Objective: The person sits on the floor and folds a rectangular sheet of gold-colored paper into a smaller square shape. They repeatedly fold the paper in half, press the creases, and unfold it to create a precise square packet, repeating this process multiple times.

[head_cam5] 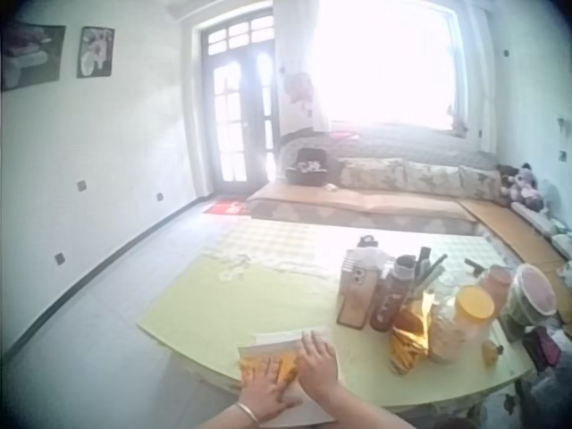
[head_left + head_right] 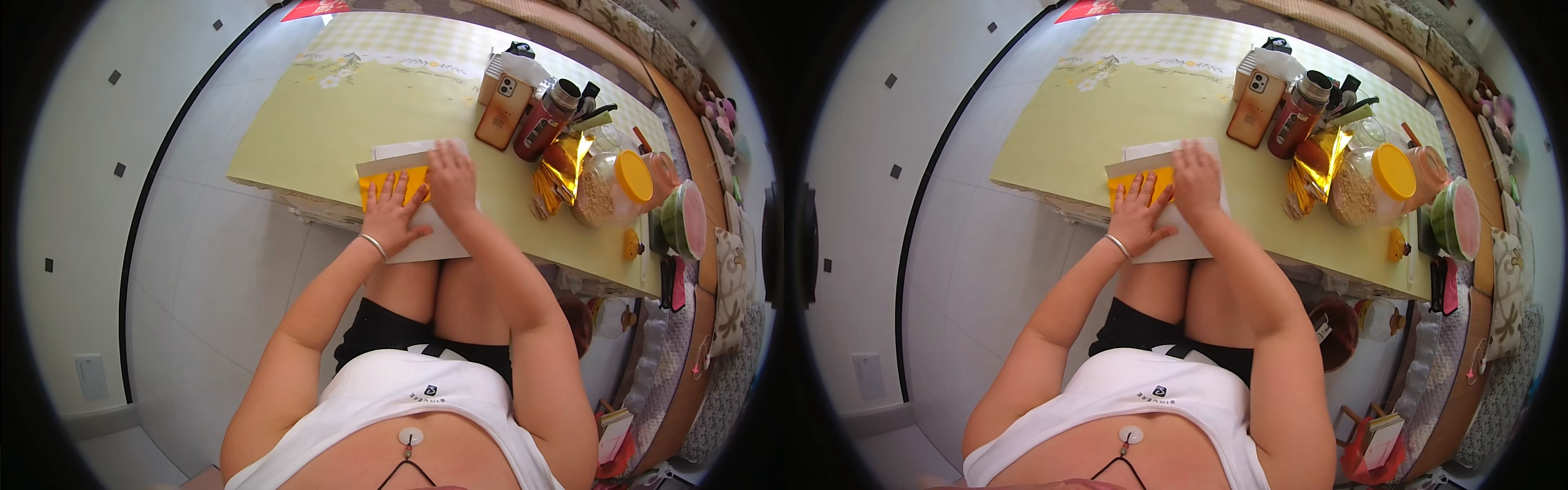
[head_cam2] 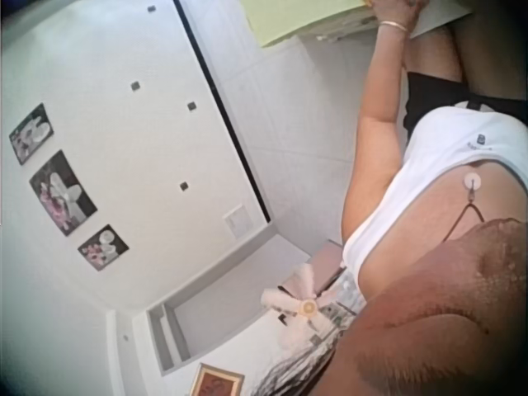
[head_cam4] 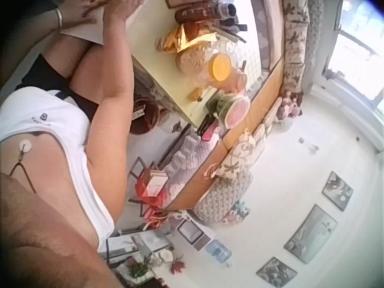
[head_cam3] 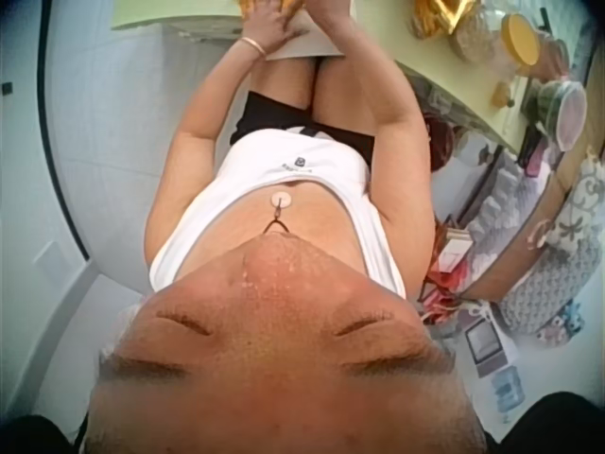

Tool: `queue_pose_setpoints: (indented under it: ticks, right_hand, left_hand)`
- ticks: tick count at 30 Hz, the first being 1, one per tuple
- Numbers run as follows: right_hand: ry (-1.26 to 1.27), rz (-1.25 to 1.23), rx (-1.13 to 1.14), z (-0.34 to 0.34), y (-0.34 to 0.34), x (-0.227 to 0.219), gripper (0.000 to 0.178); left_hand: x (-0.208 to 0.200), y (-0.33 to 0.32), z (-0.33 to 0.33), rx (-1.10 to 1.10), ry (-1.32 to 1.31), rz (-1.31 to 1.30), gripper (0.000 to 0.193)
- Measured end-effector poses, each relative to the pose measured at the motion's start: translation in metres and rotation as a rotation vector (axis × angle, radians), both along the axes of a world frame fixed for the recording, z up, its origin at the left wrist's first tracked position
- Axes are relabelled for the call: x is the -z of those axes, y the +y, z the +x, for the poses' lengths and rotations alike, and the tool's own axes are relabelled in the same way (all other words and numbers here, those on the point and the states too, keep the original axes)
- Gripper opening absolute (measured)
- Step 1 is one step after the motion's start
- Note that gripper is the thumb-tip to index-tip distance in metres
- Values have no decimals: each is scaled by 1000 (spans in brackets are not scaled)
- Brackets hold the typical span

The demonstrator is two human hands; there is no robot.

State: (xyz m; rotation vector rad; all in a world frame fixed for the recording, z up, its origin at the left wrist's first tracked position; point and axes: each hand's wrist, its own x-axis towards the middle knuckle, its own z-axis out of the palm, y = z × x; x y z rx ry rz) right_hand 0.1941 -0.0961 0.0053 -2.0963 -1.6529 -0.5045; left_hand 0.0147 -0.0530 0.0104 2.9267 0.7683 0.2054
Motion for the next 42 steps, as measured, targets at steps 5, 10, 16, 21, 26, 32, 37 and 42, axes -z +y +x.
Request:
queue_pose_setpoints:
  ticks: [5, 10, 16, 21, 26, 32, 37, 42]
  right_hand:
    - [226, -269, -237, -24, -46, 5, 64]
    - [82, -386, -214, 33, -70, 7, 59]
    - [-190, -542, -258, 27, -52, -36, 41]
    - [-165, -326, -267, 17, -45, -38, 35]
    - [-87, -106, -251, 12, -47, -14, 34]
    - [-230, -197, -239, 41, -52, -20, 20]
    - [-237, -62, -334, 30, -60, -22, 8]
    - [77, 14, -376, -5, -78, -28, 8]
  left_hand:
    - [-2, 0, -9, -7, 47, -35, 96]
    - [4, 17, -37, -78, 72, -79, 96]
    - [-1, 50, -48, -110, 113, 45, 79]
    - [-10, 70, -33, -60, 189, 40, 74]
    - [-6, 58, -25, 26, 101, 77, 67]
    - [-19, 61, -18, 97, 65, 72, 62]
    - [-28, 37, 4, 152, -193, 148, 37]
    - [-9, -3, 15, 214, -438, 52, 11]
